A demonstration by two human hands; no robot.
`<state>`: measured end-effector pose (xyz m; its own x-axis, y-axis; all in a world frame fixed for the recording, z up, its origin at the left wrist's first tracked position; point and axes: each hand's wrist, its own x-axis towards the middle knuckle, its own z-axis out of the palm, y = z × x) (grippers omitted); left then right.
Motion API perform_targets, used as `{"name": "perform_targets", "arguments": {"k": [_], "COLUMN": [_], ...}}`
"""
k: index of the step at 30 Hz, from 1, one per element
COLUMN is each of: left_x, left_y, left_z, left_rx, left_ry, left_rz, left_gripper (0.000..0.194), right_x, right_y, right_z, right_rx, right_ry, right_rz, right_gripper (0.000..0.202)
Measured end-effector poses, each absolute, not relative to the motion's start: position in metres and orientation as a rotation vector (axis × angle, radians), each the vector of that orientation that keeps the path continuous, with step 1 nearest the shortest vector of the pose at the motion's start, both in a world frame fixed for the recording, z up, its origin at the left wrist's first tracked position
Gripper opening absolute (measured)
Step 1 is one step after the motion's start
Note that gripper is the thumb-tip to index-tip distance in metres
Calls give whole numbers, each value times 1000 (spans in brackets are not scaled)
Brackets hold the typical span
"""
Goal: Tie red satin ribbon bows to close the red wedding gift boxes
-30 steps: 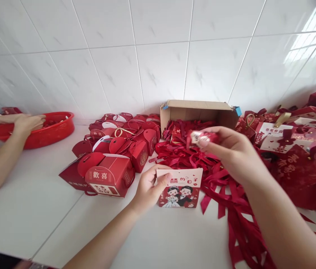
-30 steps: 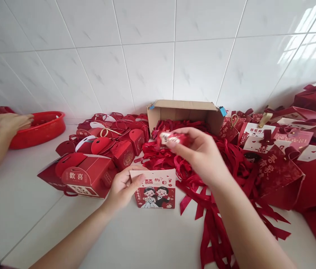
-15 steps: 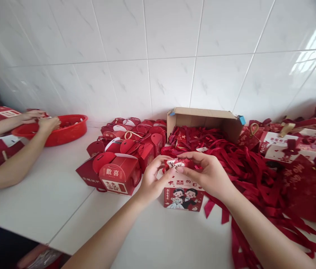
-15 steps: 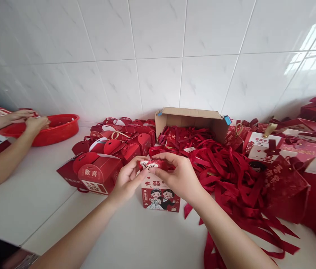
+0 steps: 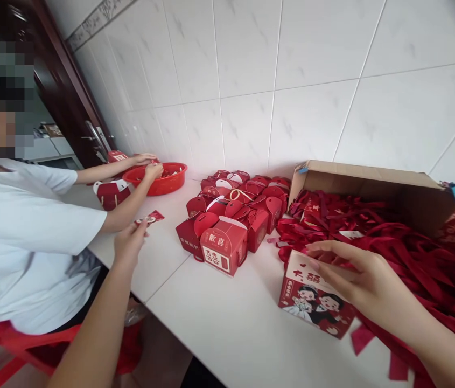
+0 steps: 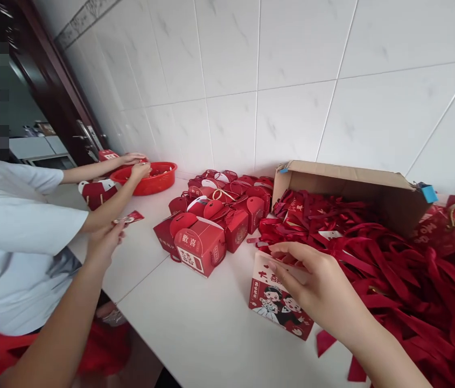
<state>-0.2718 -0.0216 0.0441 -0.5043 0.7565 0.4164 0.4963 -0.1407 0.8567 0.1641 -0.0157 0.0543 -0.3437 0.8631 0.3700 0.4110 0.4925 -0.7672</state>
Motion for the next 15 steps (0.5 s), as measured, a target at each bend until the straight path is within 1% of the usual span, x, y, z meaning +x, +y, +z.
{"name": "perform_targets", "arguments": {"k": [2,5,7,8,10,12,15], "left_x": [-284,-271,-246,-230,-194,-157,-106], "left_y": [-15,-18,-29,-35,-47,-53,-46], "left_z": [40,40,49,56,72,85,92], "left_rx": [1289,1168,1192,1243,1510,1702,1951], "left_ry": [2039,2171,2160,2106,1839,1685,1514], "left_rz": [1616,1623,1684,1710,1697,1615,1426], "left_gripper": [41,66,70,68,57,40,29], "right_x": [164,166,167,168,170,171,172], "right_y": [-15,-15,-16,-17,-19,-20,-19], "right_z": [53,53,54,55,58,62,68], "right_rx": [-1057,-1039,-1030,-1027,-1022,-1009,-988], "right_ry": [-1945,-1959,-1982,-1989,-1996,-2012,-2049], "right_rz": [731,749,741,730,708,692,655], "right_gripper": [30,28,25,24,24,26,30]}}
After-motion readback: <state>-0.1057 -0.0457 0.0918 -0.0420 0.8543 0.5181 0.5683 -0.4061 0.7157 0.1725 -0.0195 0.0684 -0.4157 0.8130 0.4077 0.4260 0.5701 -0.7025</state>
